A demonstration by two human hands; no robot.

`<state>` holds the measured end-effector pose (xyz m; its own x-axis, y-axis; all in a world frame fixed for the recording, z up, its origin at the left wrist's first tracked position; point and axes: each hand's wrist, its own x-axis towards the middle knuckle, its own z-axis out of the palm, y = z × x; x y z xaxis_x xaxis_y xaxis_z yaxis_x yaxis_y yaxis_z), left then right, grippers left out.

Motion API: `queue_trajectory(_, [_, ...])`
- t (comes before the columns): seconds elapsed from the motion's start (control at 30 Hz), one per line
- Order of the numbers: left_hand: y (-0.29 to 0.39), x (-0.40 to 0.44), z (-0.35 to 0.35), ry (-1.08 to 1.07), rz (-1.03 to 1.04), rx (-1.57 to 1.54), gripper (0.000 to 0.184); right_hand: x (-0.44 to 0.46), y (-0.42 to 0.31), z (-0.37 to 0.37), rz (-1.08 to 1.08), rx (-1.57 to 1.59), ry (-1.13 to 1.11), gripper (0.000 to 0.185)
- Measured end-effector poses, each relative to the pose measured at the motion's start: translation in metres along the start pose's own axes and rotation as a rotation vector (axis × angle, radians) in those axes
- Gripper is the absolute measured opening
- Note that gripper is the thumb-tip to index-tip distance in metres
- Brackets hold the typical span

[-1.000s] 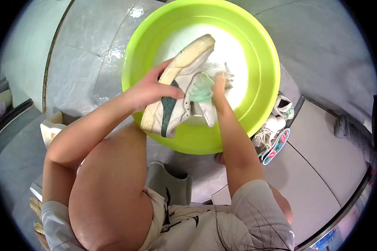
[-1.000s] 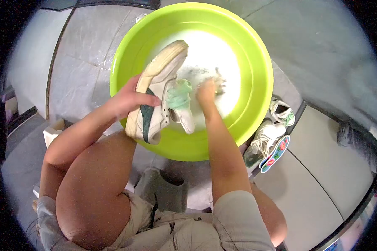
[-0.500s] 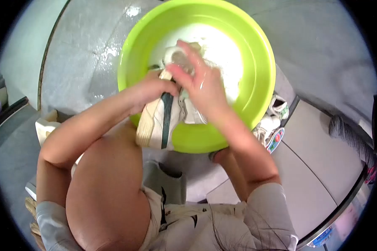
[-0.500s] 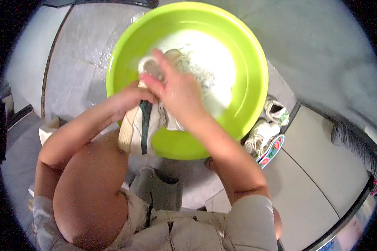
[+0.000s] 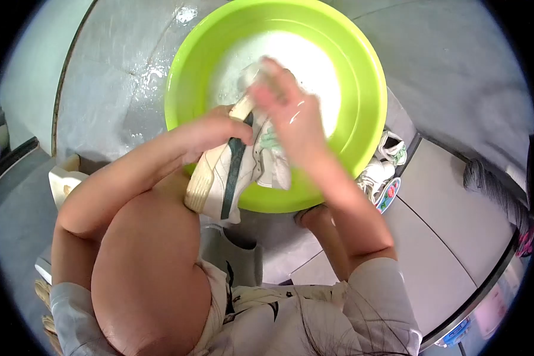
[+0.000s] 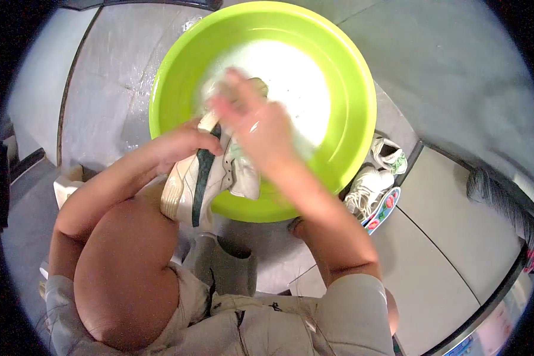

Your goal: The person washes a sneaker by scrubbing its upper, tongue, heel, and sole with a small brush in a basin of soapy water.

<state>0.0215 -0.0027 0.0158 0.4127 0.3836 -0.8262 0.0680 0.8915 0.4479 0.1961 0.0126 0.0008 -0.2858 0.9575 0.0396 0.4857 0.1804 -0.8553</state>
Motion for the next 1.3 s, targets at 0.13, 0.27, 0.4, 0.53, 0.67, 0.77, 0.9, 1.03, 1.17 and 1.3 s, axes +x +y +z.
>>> queue_trajectory(0.13, [0.003,0.001,0.0,-0.04,0.027,-0.031,0.036,0.013,0.006,-0.016,0.209,-0.005,-0.015,0.051])
queue_trajectory(0.27, [0.0,-0.003,0.001,-0.07,-0.011,-0.06,0.036,0.012,0.014,-0.02,0.165,-0.01,0.015,0.053])
queue_trajectory(0.4, [0.004,-0.005,0.004,-0.05,-0.027,0.017,0.036,-0.005,-0.02,-0.015,0.082,-0.165,-0.058,0.054])
queue_trajectory(0.53, [0.005,-0.007,0.004,-0.058,0.005,0.006,0.035,0.013,0.002,-0.028,0.294,-0.037,0.002,0.055])
queue_trajectory(0.67, [-0.003,0.002,0.0,-0.031,0.05,0.074,0.034,-0.004,-0.015,-0.013,0.264,-0.102,-0.096,0.053])
queue_trajectory(0.77, [0.009,-0.011,0.009,-0.013,-0.015,0.018,0.034,0.008,-0.009,-0.022,0.389,-0.024,-0.052,0.052])
queue_trajectory(0.9, [0.0,-0.003,0.001,-0.052,0.013,0.068,0.047,-0.008,-0.026,-0.015,0.327,-0.045,-0.086,0.048])
queue_trajectory(1.03, [-0.008,-0.002,0.01,0.121,0.197,0.246,0.079,0.015,-0.004,-0.034,0.387,0.08,0.006,0.048])
queue_trajectory(1.17, [-0.006,-0.002,0.009,0.232,0.234,0.436,0.096,-0.002,-0.032,-0.028,0.249,-0.047,-0.053,0.047])
queue_trajectory(1.3, [-0.019,0.016,0.004,0.305,0.429,0.681,0.099,0.017,0.0,-0.04,0.239,0.016,0.019,0.046])
